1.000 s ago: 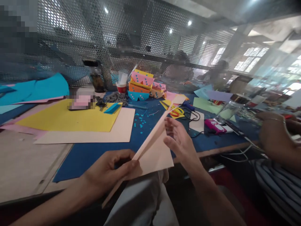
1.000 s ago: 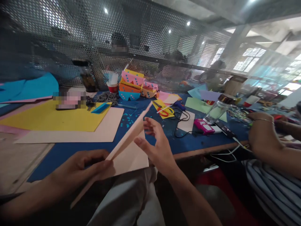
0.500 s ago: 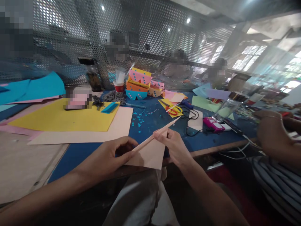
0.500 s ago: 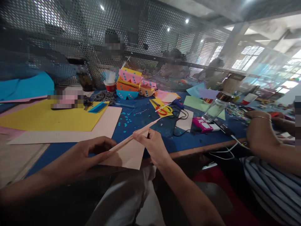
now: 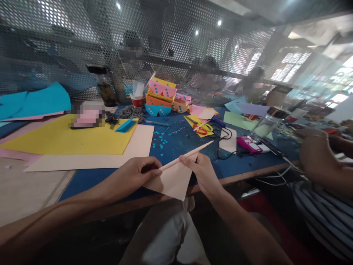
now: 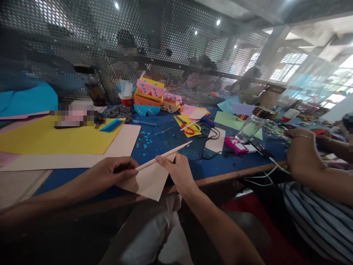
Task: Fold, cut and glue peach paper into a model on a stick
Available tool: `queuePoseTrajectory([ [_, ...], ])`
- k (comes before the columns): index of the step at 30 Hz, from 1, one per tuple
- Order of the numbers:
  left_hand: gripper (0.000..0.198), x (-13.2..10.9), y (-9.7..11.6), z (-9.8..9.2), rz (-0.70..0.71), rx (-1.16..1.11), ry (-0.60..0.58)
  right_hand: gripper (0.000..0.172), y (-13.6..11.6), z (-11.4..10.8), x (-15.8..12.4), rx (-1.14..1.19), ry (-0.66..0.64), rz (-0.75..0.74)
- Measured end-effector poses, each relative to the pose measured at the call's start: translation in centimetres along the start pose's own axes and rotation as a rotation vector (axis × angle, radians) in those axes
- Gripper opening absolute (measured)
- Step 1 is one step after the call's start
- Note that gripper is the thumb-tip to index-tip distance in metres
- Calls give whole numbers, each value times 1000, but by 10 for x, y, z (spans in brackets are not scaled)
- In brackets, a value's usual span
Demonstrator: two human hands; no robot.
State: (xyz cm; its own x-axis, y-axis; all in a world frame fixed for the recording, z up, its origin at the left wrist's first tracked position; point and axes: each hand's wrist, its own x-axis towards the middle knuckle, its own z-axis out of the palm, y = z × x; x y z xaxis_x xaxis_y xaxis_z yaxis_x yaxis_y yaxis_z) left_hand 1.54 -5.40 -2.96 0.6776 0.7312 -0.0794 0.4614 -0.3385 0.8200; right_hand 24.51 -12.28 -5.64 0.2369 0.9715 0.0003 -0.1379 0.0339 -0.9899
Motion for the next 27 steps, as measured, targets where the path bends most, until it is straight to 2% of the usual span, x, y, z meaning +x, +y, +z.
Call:
queuePoseTrajectory([
  [8,43,13,0,-2,-6,-114,-61,44,-2,2,3,16,37,-8],
  [15,41,19,1,-8,14,-58,-33,49,1,-2,6,-9,29,8],
  [20,42,25,-8,-11,21,-60,-85,51,2,-4,8,-63,16,-5],
  [27,42,27,-17,-13,45,-3,-30,49,-1,-9,12,-184,-31,-43],
])
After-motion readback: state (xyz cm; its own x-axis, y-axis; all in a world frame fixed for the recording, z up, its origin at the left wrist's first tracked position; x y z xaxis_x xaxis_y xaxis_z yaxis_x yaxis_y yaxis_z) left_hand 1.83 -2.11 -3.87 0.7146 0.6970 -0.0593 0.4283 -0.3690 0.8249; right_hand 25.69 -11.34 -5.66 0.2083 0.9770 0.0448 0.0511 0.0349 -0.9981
